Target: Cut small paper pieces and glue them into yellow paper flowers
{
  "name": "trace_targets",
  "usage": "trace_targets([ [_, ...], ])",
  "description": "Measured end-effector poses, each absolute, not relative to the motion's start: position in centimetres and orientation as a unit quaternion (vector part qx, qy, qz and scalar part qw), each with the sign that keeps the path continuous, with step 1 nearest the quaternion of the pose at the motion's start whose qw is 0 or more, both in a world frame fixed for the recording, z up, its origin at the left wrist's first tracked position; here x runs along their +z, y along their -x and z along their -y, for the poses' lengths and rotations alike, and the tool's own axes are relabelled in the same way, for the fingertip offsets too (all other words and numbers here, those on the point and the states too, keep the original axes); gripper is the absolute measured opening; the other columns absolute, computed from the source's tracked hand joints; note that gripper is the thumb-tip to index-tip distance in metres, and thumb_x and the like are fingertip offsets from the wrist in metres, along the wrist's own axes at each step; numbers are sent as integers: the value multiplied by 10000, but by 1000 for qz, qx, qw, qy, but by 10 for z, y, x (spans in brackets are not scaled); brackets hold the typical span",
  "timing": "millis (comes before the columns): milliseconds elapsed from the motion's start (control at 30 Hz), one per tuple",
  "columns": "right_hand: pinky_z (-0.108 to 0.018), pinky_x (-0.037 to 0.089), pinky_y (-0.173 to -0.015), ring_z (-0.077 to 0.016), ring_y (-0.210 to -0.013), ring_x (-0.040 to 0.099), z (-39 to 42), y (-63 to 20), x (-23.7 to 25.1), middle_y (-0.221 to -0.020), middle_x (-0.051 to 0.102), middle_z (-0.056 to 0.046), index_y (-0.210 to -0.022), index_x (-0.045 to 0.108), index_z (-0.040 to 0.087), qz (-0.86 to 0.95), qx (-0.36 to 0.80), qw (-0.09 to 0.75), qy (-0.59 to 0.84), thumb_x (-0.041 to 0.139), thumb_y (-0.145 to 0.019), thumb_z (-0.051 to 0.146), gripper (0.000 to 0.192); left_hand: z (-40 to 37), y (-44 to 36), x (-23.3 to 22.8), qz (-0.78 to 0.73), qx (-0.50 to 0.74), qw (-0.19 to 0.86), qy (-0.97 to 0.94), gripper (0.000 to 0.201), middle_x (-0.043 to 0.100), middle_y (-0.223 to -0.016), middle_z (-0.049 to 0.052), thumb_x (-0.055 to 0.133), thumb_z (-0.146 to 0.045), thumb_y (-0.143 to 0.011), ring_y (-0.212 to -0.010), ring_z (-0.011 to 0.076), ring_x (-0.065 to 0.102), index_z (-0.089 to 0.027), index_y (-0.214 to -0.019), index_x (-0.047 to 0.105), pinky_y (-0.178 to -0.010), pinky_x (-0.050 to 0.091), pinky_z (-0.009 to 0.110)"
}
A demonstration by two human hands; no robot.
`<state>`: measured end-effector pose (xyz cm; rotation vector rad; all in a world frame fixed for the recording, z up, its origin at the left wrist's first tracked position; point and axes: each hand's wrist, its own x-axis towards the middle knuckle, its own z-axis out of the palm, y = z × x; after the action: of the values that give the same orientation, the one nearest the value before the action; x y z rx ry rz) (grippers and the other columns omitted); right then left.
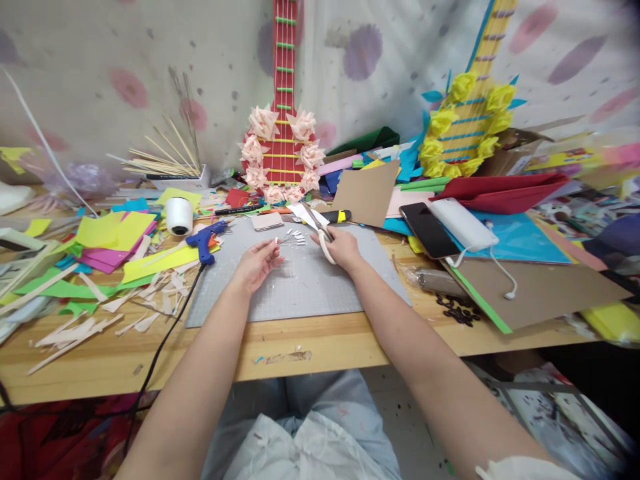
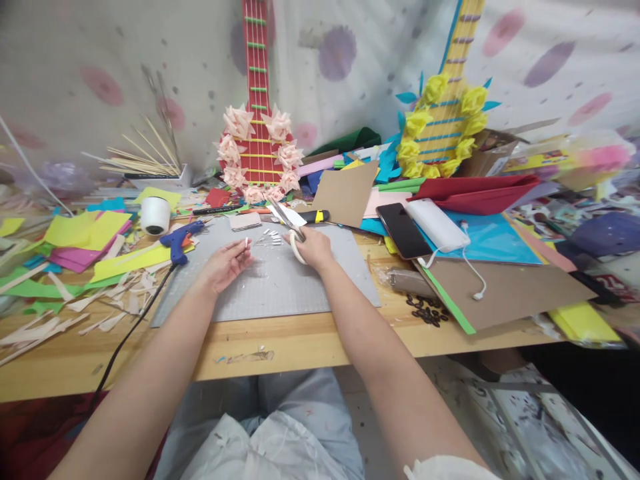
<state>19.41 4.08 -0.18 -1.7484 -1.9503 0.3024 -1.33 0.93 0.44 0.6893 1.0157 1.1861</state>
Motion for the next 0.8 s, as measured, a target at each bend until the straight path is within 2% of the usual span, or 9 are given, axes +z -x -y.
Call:
trace_targets([
  [133, -232, 279, -571, -132, -658, 467, -33, -182, 3, -770, 582, -27, -788, 544, 179, 795, 121, 221, 552, 461, -759, 554, 385, -11, 11, -1, -465, 568, 550, -399, 227, 588, -701, -17, 709, -272, -599, -574, 67, 515, -169, -786, 633, -601, 465, 231],
  [333, -257, 313, -647, -167, -771, 475, -28, -166, 3, -874, 561, -70, -860, 517, 159, 855, 90, 218, 462, 533, -718, 564, 430, -11, 8, -8, -472, 549, 422, -545, 217, 603, -719, -3, 634, -314, -648, -646, 107, 541, -178, -816, 614, -677, 440, 254],
  [600, -273, 321, -686, -193, -830, 495, -26, -164, 4, -900, 570, -91, -901, 522, 150, 859, 75, 208, 462, 520, -733, 570, 452, -11, 9, -12, -492, 543, 384, -562, 161, 587, -679, -5, 573, -232, -688, -631, 113, 539, -184, -840, 594, -634, 417, 238],
  [800, -271, 317, -659, -185, -794, 519, -25, -163, 4, -848, 586, -80, -873, 538, 152, 856, 66, 208, 468, 493, -749, 586, 453, -13, 8, -14, -452, 573, 373, -573, 164, 596, -748, 4, 597, -280, -685, -637, 105, 535, -171, -807, 586, -633, 438, 241],
])
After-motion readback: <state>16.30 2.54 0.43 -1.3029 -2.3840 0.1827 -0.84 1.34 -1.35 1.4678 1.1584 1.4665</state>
